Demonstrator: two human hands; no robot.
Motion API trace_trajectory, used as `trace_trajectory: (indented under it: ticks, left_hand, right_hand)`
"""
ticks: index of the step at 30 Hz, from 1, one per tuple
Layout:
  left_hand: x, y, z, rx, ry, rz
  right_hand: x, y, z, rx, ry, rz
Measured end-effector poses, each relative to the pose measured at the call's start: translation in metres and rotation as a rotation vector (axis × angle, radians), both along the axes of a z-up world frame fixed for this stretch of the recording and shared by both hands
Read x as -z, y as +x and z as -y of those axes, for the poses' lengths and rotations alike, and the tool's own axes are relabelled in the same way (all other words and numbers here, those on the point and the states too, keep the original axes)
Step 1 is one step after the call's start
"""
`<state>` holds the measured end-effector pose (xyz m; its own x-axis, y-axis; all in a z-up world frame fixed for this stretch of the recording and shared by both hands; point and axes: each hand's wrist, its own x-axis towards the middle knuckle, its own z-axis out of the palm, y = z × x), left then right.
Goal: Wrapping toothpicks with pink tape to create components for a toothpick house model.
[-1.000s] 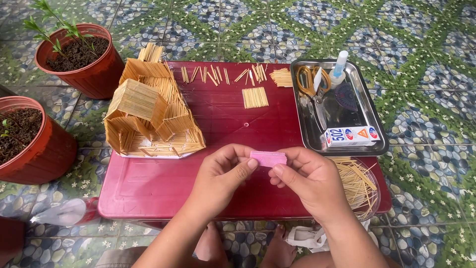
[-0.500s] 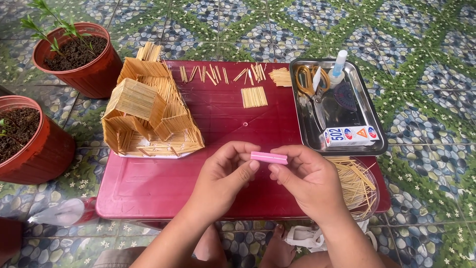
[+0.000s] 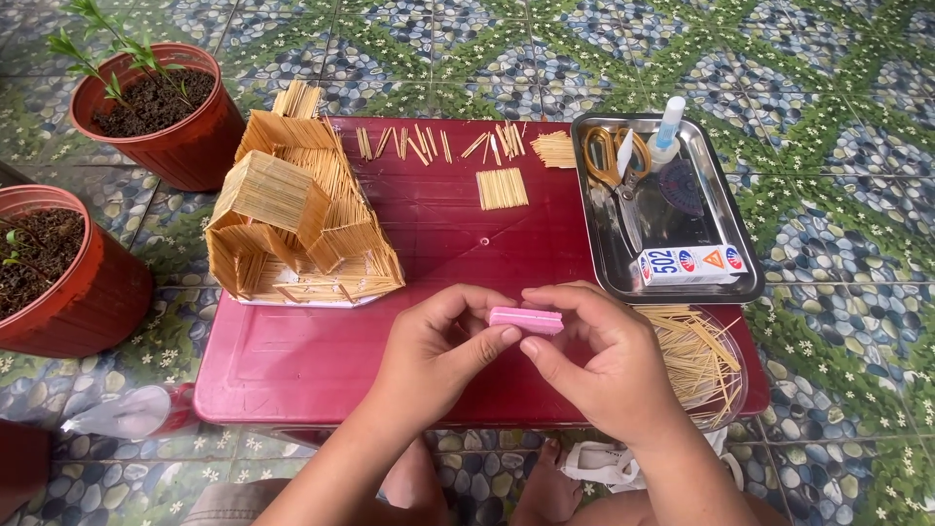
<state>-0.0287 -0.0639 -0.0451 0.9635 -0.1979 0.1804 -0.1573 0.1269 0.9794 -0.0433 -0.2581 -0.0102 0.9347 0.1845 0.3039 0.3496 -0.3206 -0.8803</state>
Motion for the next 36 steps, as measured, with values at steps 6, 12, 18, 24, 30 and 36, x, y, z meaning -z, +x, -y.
trace_trajectory:
  ticks: [6, 12, 18, 24, 30, 36]
  left_hand:
    - [0.001, 0.003, 0.000, 0.075, -0.052, -0.120]
    - [-0.004, 0.005, 0.000, 0.036, -0.006, -0.315]
    - [0.007, 0.006, 0.002, 0.041, -0.007, -0.313]
    - [0.014, 0.008, 0.005, 0.035, -0.029, -0.356]
    - [0.009, 0.010, 0.000, 0.034, -0.065, -0.432]
    - [0.009, 0.010, -0.001, 0.000, -0.070, -0.447]
  right_hand:
    - [-0.002, 0.008, -0.006, 0.088, 0.189, -0.583]
    - [-0.005, 0.008, -0.009, 0.060, 0.130, -0.584]
    - [0.008, 0.001, -0.008, 0.132, -0.194, -0.177]
    - [0.011, 0.003, -0.009, 0.192, -0.220, -0.218]
    - [0.007, 0.003, -0.009, 0.104, 0.091, -0.417]
    - [0.010, 0.006, 0.001, -0.101, 0.487, -0.511]
